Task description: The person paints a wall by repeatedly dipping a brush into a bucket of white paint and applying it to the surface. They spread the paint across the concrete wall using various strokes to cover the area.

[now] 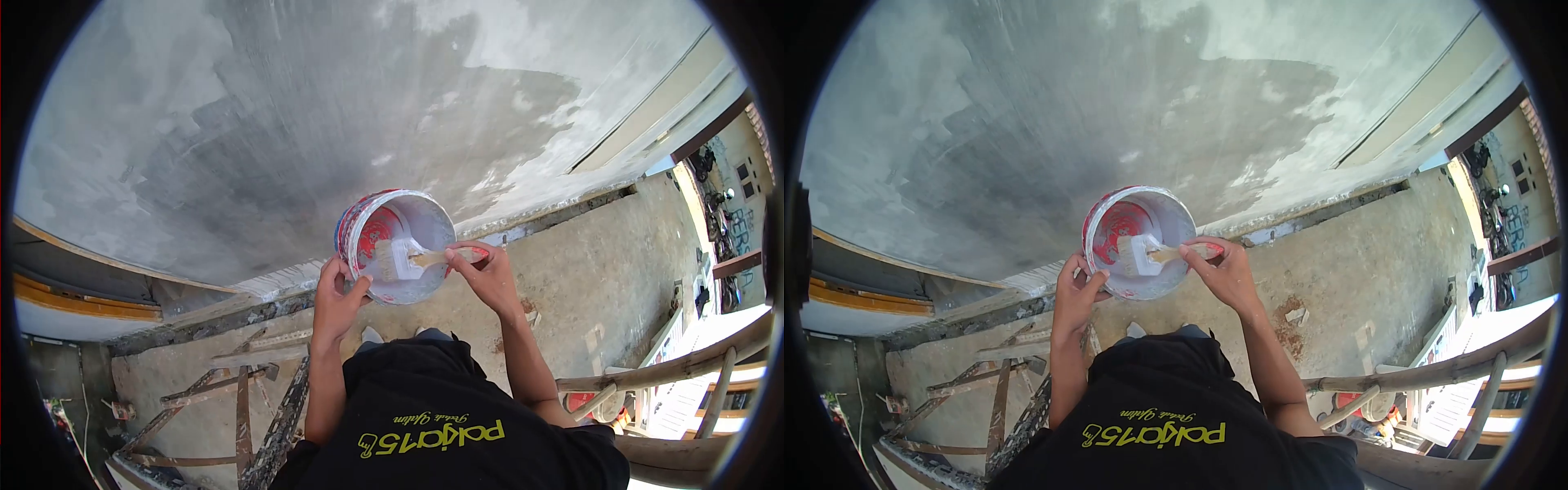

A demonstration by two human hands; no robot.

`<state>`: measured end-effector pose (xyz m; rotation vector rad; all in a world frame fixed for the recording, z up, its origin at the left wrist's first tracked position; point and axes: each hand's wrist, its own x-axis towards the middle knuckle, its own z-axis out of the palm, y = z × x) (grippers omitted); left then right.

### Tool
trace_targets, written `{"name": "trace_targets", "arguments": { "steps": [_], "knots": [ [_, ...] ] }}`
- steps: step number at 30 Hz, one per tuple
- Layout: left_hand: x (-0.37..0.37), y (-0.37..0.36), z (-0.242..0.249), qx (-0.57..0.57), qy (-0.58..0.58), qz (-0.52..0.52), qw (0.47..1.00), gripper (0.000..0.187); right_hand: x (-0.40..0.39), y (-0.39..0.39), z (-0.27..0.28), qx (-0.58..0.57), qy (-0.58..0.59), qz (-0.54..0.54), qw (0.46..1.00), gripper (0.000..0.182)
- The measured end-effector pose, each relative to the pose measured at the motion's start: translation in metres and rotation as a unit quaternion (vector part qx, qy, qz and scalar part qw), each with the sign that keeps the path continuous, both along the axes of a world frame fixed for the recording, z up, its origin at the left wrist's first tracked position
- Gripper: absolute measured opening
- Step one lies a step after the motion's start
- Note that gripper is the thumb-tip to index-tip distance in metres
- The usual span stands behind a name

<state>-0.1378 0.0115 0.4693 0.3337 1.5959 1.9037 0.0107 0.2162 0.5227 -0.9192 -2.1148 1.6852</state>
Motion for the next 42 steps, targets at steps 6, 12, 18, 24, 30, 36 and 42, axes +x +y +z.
{"name": "trace_targets", "arguments": {
  "steps": [6,12,18,24,30,36,42],
  "knots": [
    [-0.011,0.007,0.001,-0.059,-0.055,-0.027,0.996,0.025,0.012,0.024,-0.011,-0.168,0.190,-0.119,0.960,0.029],
    [-0.007,0.036,-0.016,-0.033,-0.081,-0.011,0.996,0.017,0.014,0.086,0.029,-0.163,0.311,-0.199,0.915,0.031],
    [0.005,0.057,-0.018,-0.024,-0.122,0.010,0.992,0.016,-0.011,0.149,0.107,0.047,0.437,-0.196,0.877,0.030],
    [0.005,0.055,-0.027,-0.031,-0.113,0.039,0.992,0.018,-0.061,0.177,0.182,0.212,0.509,-0.155,0.820,0.027],
    [-0.023,0.046,-0.034,-0.042,-0.107,0.011,0.993,0.022,-0.093,0.196,0.188,0.224,0.532,-0.112,0.808,0.028],
    [-0.038,0.034,-0.041,-0.073,-0.098,0.009,0.992,0.020,-0.057,0.267,0.166,0.219,0.519,-0.275,0.780,0.033],
    [-0.044,0.034,-0.043,-0.088,-0.109,0.014,0.990,0.018,-0.059,0.270,0.159,0.477,0.410,-0.380,0.678,0.014]
  ]
}}
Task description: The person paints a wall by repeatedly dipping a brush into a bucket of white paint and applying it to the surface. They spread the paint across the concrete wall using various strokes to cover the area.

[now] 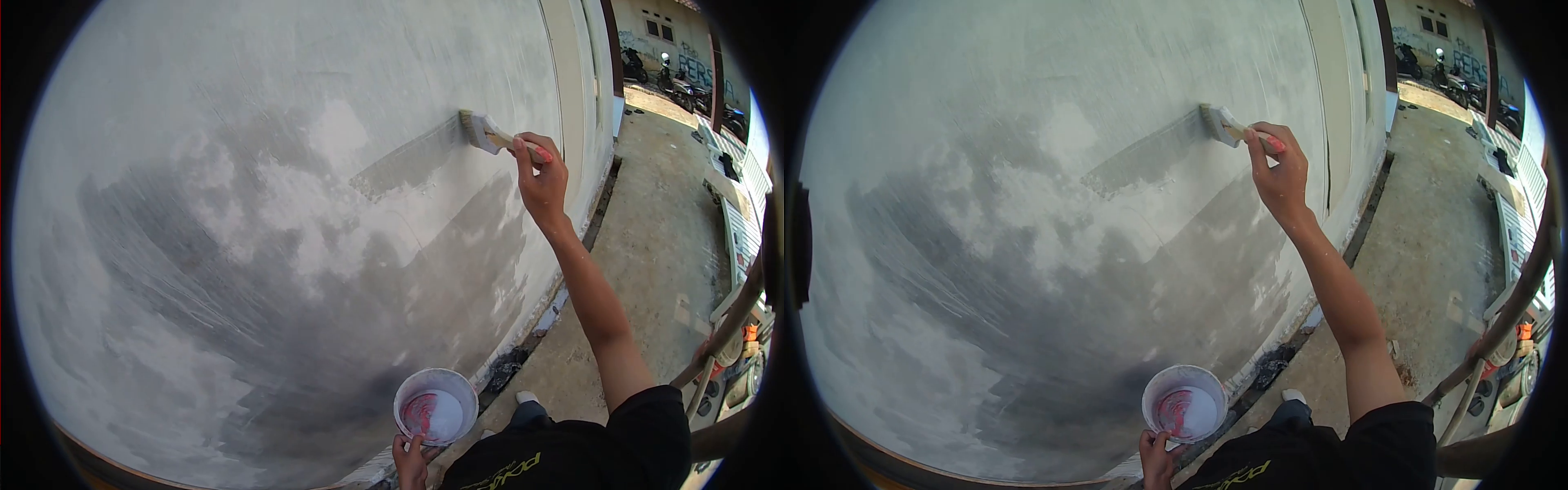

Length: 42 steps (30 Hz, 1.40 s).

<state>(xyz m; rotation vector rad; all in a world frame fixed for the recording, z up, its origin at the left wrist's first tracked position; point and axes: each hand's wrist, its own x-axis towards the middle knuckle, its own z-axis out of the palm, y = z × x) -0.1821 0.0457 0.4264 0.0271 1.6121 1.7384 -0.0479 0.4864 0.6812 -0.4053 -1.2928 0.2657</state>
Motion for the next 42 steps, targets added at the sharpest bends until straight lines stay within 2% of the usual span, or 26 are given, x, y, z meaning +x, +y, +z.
{"name": "trace_targets", "arguments": {
  "steps": [2,4,6,9,12,13,15,18,21,22,24,27,28,29,30,33,35,38,39,41,42],
  "knots": [
    [-0.003,0.000,-0.003,-0.002,0.002,-0.013,1.000,0.022,-0.014,-0.029,-0.002,0.075,-0.057,-0.080,0.992,0.013],
    [-0.008,-0.001,-0.011,-0.002,0.003,-0.021,1.000,0.026,-0.032,-0.064,-0.007,0.129,-0.088,-0.076,0.985,0.017],
    [-0.012,0.002,-0.019,0.004,0.001,-0.025,1.000,0.025,-0.040,-0.098,-0.014,0.171,-0.125,-0.040,0.976,0.018],
    [-0.013,0.003,-0.020,0.003,0.002,-0.032,0.999,0.024,-0.041,-0.128,-0.019,0.179,-0.117,0.072,0.974,0.018],
    [-0.014,0.001,-0.024,0.002,0.008,-0.032,0.999,0.023,-0.041,-0.121,-0.022,0.135,-0.063,0.169,0.974,0.015],
    [-0.014,-0.001,-0.022,0.002,0.008,-0.033,0.999,0.023,-0.041,-0.116,-0.025,0.052,-0.031,0.237,0.970,0.014],
    [-0.013,-0.002,-0.018,0.009,0.007,-0.035,0.999,0.022,-0.039,-0.093,-0.036,-0.109,0.034,0.363,0.925,0.015],
    [-0.015,-0.009,-0.020,0.010,-0.005,-0.022,1.000,0.022,-0.019,-0.042,-0.046,-0.149,0.096,0.306,0.935,0.026],
    [-0.016,-0.011,-0.016,-0.013,0.011,-0.025,1.000,0.014,0.005,0.001,-0.048,-0.150,0.134,0.212,0.956,0.028],
    [-0.016,-0.011,-0.015,-0.013,0.016,-0.020,1.000,0.018,0.011,0.011,-0.047,-0.138,0.143,0.177,0.964,0.025],
    [-0.017,-0.009,-0.015,-0.013,0.026,-0.014,0.999,0.025,0.014,0.023,-0.046,-0.100,0.103,0.079,0.987,0.019],
    [-0.022,-0.009,-0.019,-0.024,0.020,-0.027,0.999,0.025,-0.001,0.006,-0.047,-0.056,0.042,-0.007,0.997,0.011],
    [-0.023,-0.006,-0.019,-0.026,0.022,-0.029,0.999,0.025,-0.008,-0.010,-0.046,0.022,-0.024,-0.114,0.993,0.010],
    [-0.023,-0.004,-0.018,-0.029,0.023,-0.032,0.999,0.025,-0.018,-0.029,-0.046,0.062,-0.041,-0.122,0.990,0.013],
    [-0.023,-0.002,-0.018,-0.032,0.023,-0.034,0.999,0.025,-0.027,-0.050,-0.053,0.054,-0.066,-0.106,0.991,0.016],
    [-0.021,0.006,-0.014,-0.031,0.028,-0.060,0.997,0.025,-0.040,-0.111,-0.063,0.127,-0.112,-0.029,0.985,0.026],
    [-0.020,0.012,-0.014,-0.031,0.022,-0.071,0.997,0.020,-0.040,-0.139,-0.068,0.122,-0.121,0.061,0.983,0.025],
    [-0.020,0.017,-0.013,-0.030,0.016,-0.080,0.996,0.018,-0.037,-0.140,-0.071,0.067,-0.113,0.160,0.978,0.024],
    [-0.019,0.017,-0.013,-0.028,0.015,-0.081,0.996,0.018,-0.036,-0.130,-0.076,0.047,-0.096,0.192,0.976,0.019],
    [-0.021,0.016,-0.017,-0.017,0.010,-0.075,0.997,0.022,-0.034,-0.106,-0.086,-0.100,-0.006,0.301,0.948,0.013],
    [-0.022,0.014,-0.018,-0.011,0.008,-0.071,0.997,0.024,-0.030,-0.091,-0.088,-0.143,0.028,0.310,0.939,0.015]
  ]
}}
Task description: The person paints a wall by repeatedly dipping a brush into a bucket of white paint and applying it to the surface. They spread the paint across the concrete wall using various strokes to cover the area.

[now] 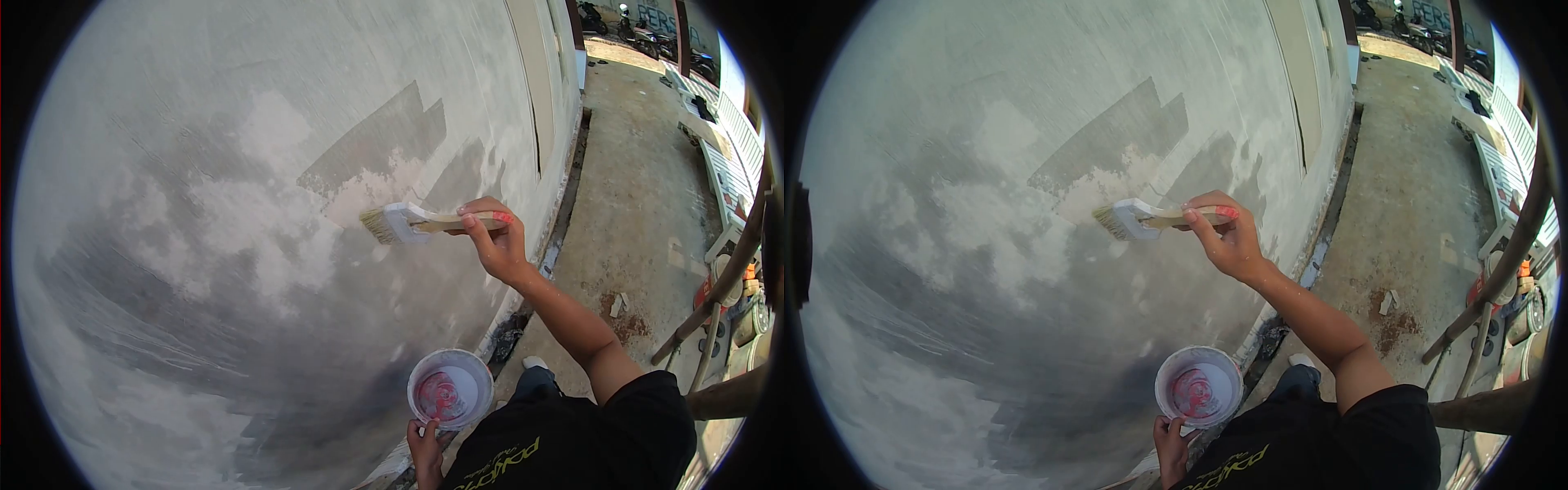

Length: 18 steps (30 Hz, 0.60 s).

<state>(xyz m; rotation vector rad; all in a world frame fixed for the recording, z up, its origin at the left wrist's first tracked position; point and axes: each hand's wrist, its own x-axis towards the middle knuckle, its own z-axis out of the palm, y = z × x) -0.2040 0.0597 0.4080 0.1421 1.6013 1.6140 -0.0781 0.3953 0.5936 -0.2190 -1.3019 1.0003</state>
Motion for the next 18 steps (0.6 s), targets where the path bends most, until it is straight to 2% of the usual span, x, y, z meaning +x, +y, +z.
{"name": "trace_targets", "arguments": {
  "steps": [3,5,8,11,13,14,15,18],
  "knots": [
    [-0.002,-0.005,-0.001,0.000,0.000,0.017,1.000,0.024,0.022,0.053,-0.003,-0.097,0.040,-0.035,0.994,0.025],
    [-0.001,-0.007,0.002,0.005,-0.002,0.025,1.000,0.024,0.039,0.088,-0.007,-0.111,0.054,-0.092,0.988,0.027],
    [-0.001,-0.009,0.005,-0.006,0.016,0.034,0.999,0.025,0.054,0.128,-0.013,-0.064,0.066,-0.209,0.974,0.026],
    [-0.009,-0.014,-0.004,-0.015,0.022,0.034,0.999,0.026,0.048,0.125,-0.009,-0.064,0.029,-0.267,0.961,0.021],
    [-0.013,-0.011,-0.006,-0.013,0.017,0.035,0.999,0.026,0.035,0.097,-0.004,-0.012,-0.028,-0.301,0.953,0.015],
    [-0.014,-0.010,-0.006,-0.010,0.013,0.038,0.999,0.025,0.025,0.084,-0.006,0.036,-0.046,-0.330,0.942,0.011],
    [-0.014,-0.010,-0.005,-0.010,0.009,0.040,0.999,0.025,0.021,0.065,-0.003,0.151,-0.099,-0.400,0.899,0.011],
    [-0.015,-0.004,-0.002,-0.015,0.006,0.028,0.999,0.025,0.000,-0.004,-0.005,0.196,-0.132,-0.343,0.909,0.020]
  ]
}}
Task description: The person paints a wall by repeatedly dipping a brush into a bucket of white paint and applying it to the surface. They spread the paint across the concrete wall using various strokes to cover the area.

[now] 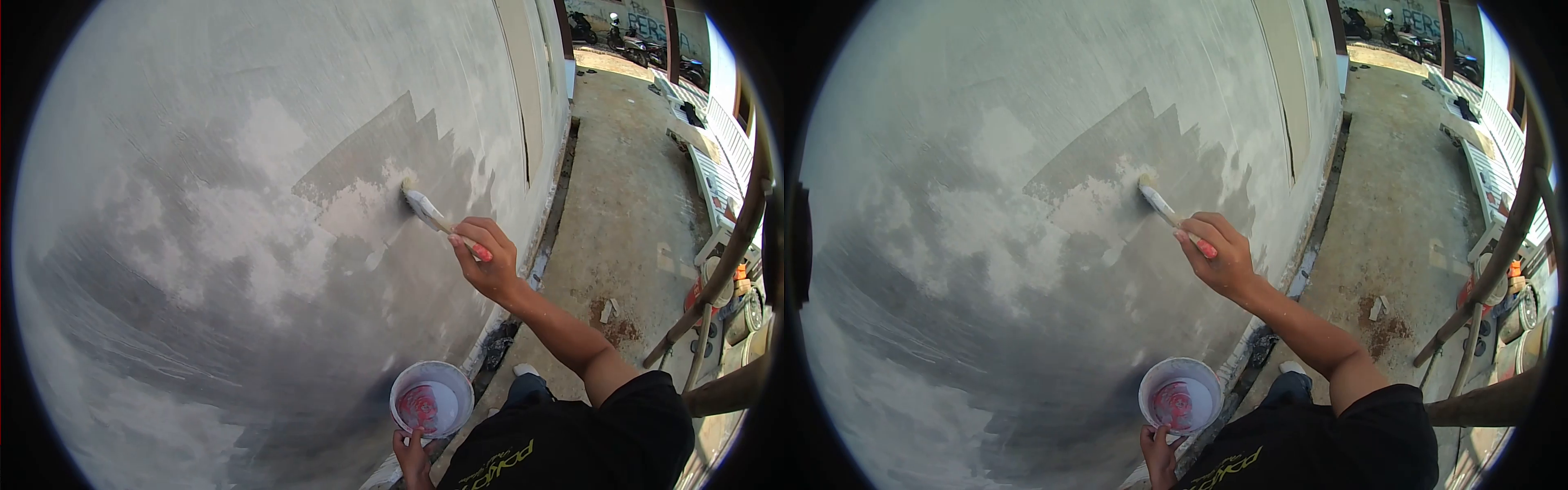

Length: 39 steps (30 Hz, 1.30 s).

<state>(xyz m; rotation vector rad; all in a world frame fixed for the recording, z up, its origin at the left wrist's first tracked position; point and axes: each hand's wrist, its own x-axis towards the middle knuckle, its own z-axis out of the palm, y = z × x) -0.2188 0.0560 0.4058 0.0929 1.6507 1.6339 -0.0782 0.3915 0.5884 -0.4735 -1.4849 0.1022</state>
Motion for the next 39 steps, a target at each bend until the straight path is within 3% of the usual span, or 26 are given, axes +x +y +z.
{"name": "trace_targets", "arguments": {
  "steps": [4,9,11,13,15,16,18,25,31,39],
  "knots": [
    [0.003,0.012,0.003,-0.004,0.012,-0.022,1.000,0.024,-0.007,-0.057,-0.007,0.013,-0.032,0.167,0.985,0.024],
    [0.003,0.015,0.000,0.003,-0.005,-0.030,1.000,0.023,-0.004,-0.028,-0.011,-0.028,0.005,0.246,0.969,0.018],
    [0.004,0.010,0.000,0.018,-0.009,-0.020,1.000,0.023,0.000,-0.001,-0.019,-0.206,0.109,0.340,0.911,0.013],
    [0.005,0.005,0.000,0.029,-0.013,-0.028,0.999,0.021,0.013,0.030,-0.012,-0.248,0.173,0.350,0.886,0.016],
    [0.001,-0.007,-0.008,0.007,-0.010,-0.025,1.000,0.018,0.037,0.047,0.002,-0.247,0.099,0.313,0.911,0.015],
    [0.000,-0.010,-0.012,-0.001,-0.010,-0.021,1.000,0.017,0.046,0.048,0.007,-0.162,0.030,0.257,0.952,0.015],
    [0.005,-0.008,-0.007,-0.002,-0.005,-0.024,1.000,0.015,0.053,0.044,0.018,0.023,-0.093,0.161,0.982,0.019],
    [-0.008,-0.005,-0.009,-0.010,0.007,-0.039,0.999,0.016,0.037,0.007,0.009,0.238,-0.204,0.101,0.944,0.022],
    [-0.004,0.002,0.003,0.003,0.005,-0.038,0.999,0.017,0.026,0.009,0.014,0.319,-0.213,0.072,0.920,0.025],
    [0.000,0.002,-0.013,0.004,0.014,-0.052,0.999,0.017,0.028,0.005,0.013,0.296,-0.256,0.059,0.918,0.025]
  ]
}}
